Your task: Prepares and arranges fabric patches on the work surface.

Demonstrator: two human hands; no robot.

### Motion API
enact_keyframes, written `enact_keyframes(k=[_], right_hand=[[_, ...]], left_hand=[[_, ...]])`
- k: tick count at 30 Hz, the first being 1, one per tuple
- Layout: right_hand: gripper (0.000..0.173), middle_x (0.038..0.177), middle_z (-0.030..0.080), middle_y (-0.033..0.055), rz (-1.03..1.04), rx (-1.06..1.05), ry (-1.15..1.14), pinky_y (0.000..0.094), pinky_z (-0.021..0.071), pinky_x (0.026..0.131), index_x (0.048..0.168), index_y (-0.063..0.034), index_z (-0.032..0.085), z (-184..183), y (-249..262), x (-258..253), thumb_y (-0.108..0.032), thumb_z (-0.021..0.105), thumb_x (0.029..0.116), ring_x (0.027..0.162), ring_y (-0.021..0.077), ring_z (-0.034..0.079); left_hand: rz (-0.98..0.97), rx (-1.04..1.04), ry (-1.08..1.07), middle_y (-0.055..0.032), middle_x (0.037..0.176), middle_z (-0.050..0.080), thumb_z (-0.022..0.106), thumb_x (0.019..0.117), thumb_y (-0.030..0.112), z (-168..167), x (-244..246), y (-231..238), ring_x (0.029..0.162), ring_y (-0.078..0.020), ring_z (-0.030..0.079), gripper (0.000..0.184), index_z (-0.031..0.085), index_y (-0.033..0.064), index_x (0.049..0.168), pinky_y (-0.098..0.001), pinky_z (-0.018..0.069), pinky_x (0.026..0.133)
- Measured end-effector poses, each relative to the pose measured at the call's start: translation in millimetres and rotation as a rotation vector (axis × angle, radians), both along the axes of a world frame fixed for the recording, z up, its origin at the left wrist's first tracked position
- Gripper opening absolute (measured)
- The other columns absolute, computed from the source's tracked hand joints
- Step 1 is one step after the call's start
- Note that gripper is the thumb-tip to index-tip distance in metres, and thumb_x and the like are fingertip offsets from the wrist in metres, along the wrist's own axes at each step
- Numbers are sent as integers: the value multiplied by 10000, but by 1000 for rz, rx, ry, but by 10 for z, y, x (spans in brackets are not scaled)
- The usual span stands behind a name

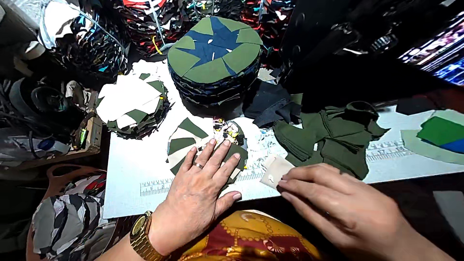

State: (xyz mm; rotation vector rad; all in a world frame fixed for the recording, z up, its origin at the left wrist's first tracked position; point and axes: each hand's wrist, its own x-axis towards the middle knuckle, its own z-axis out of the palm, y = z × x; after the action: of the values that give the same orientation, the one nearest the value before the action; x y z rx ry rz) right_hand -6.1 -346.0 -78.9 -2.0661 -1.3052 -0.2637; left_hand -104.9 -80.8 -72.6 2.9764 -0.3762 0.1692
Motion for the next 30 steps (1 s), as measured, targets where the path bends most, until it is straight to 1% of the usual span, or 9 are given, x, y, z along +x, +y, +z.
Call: enact_keyframes(k=[3, 14, 18, 20, 24, 25, 27, 29, 30], right_hand=[[287, 982, 698, 92, 4, -76, -109, 344, 555, 759, 1010, -72, 749, -74, 113, -38, -258, 530, 1025, 935, 232, 659], [218, 896, 625, 90, 59, -161, -178, 377, 541, 674, 860, -69, 636, -22, 268, 42, -87, 461, 990, 847, 264, 630], [237, 1000, 641, 77, 18, -59, -9, 376, 558, 761, 939, -69, 663, 251, 269, 244, -195, 476, 1013, 944, 208, 636], [208, 1051, 642, 38, -36, 67, 88, 295, 547, 827, 998, -68, 673, 427, 314, 305, -195, 509, 1008, 970, 115, 621], [104, 1031, 663, -61, 13, 371, 368, 185, 577, 775, 1081, -137, 645, 632, 535, 255, -149, 573, 1008, 893, 29, 655], [102, 1020, 671, -60, 32, 416, 414, 187, 584, 756, 1079, -139, 650, 649, 601, 219, -132, 582, 1003, 869, 36, 661], [102, 1014, 678, -51, 52, 472, 509, 189, 591, 745, 1065, -135, 660, 623, 702, 154, -102, 595, 994, 851, 48, 666], [98, 970, 691, -14, 45, 535, 655, 202, 590, 694, 1046, -112, 677, 525, 768, 109, -85, 609, 981, 786, 73, 664], [99, 945, 692, 1, 29, 560, 729, 211, 596, 675, 1046, -104, 682, 469, 790, 97, -85, 615, 975, 756, 84, 666]], left_hand=[[-78, -41, 11, -19, 1679, 313, 309, 1068, 583, 8, -51, 127, 1572, -232, 212, 613, 466, 254, 1560, -564, 198, 1257], [-129, -196, 29, -24, 1628, 408, 347, 1068, 567, 232, -80, 215, 1553, -248, 269, 564, 530, 272, 1512, -629, 191, 1236], [-71, -398, -52, -94, 1554, 483, 438, 1082, 357, 404, 14, 187, 1475, -231, 409, 472, 561, 117, 1470, -493, 352, 1208], [-67, -597, -75, -134, 1491, 533, 512, 1055, 243, 466, 93, 150, 1410, -205, 488, 457, 546, 15, 1449, -384, 444, 1157], [-72, -1000, 18, -158, 1437, 563, 636, 990, 179, 570, 264, -20, 1298, -186, 578, 575, 455, -46, 1488, -344, 520, 1064], [-73, -1107, 67, -145, 1397, 584, 647, 978, 127, 592, 291, -52, 1232, -163, 613, 581, 443, -39, 1496, -312, 545, 1013], [-15, -1301, 147, -96, 1133, 689, 658, 961, 13, 628, 314, -88, 899, -102, 687, 506, 507, -1, 1444, -230, 593, 762], [39, -1361, 180, -86, 859, 678, 642, 960, -31, 645, 312, -69, 614, -95, 592, 441, 542, 20, 1387, -189, 491, 514], [44, -1328, 175, -81, 813, 667, 651, 952, -36, 645, 310, -39, 570, -95, 568, 445, 537, 26, 1377, -183, 466, 475]])
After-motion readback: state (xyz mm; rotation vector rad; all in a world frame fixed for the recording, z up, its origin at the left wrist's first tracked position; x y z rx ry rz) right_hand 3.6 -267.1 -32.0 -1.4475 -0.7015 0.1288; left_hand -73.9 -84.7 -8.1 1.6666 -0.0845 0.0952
